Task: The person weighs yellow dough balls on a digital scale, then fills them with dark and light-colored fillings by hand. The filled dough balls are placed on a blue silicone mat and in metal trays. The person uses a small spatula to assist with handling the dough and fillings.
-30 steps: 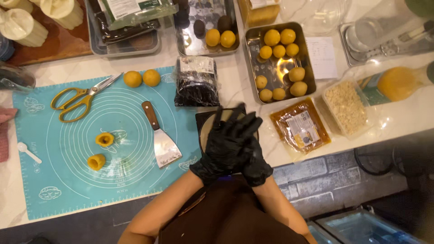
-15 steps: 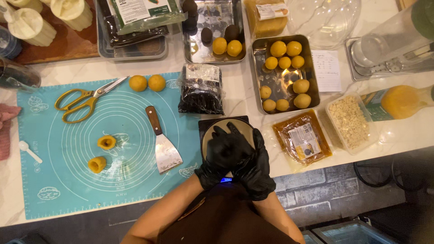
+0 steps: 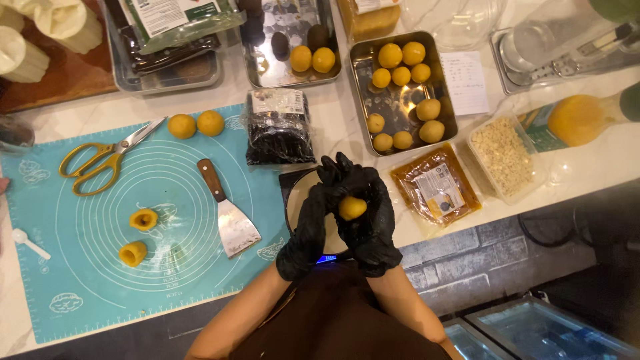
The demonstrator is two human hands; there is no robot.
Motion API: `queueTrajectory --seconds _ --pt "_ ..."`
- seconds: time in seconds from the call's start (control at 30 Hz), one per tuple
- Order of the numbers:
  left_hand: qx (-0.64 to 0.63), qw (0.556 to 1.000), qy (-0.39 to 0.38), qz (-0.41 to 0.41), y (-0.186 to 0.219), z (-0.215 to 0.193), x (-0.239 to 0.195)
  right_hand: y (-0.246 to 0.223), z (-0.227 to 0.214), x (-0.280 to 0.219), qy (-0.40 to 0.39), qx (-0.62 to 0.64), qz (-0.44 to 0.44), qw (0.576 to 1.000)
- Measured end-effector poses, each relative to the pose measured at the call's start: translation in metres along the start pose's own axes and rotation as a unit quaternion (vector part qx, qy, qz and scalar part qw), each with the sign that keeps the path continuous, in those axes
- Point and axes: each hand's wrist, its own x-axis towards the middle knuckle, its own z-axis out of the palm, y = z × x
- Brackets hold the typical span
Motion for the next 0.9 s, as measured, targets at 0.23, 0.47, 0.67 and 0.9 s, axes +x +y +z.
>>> queueTrajectory --seconds 0.23,0.47,0.67,0.9 --pt "0.283 0.949 -0.054 0.127 0.108 0.001 0.057 0.006 0.018 -0.013 -0.035 -0.007 -0.002 0.999" --pt "0.058 0.986 -0.138 0.069 0.09 -0.008 0.036 -0.015 0.02 -0.009 -0.105 0.009 -0.013 0.994" --pt "0.214 0.954 -0.141 0.154 0.109 -0.027 0.061 -0.006 -0.018 -0.045 -0.008 -0.316 -0.031 0.948" --pt "0.25 0.939 -0.174 0.159 0.125 -0.046 0.071 -0.009 -0.056 -0.037 0.063 0.135 0.098 0.984"
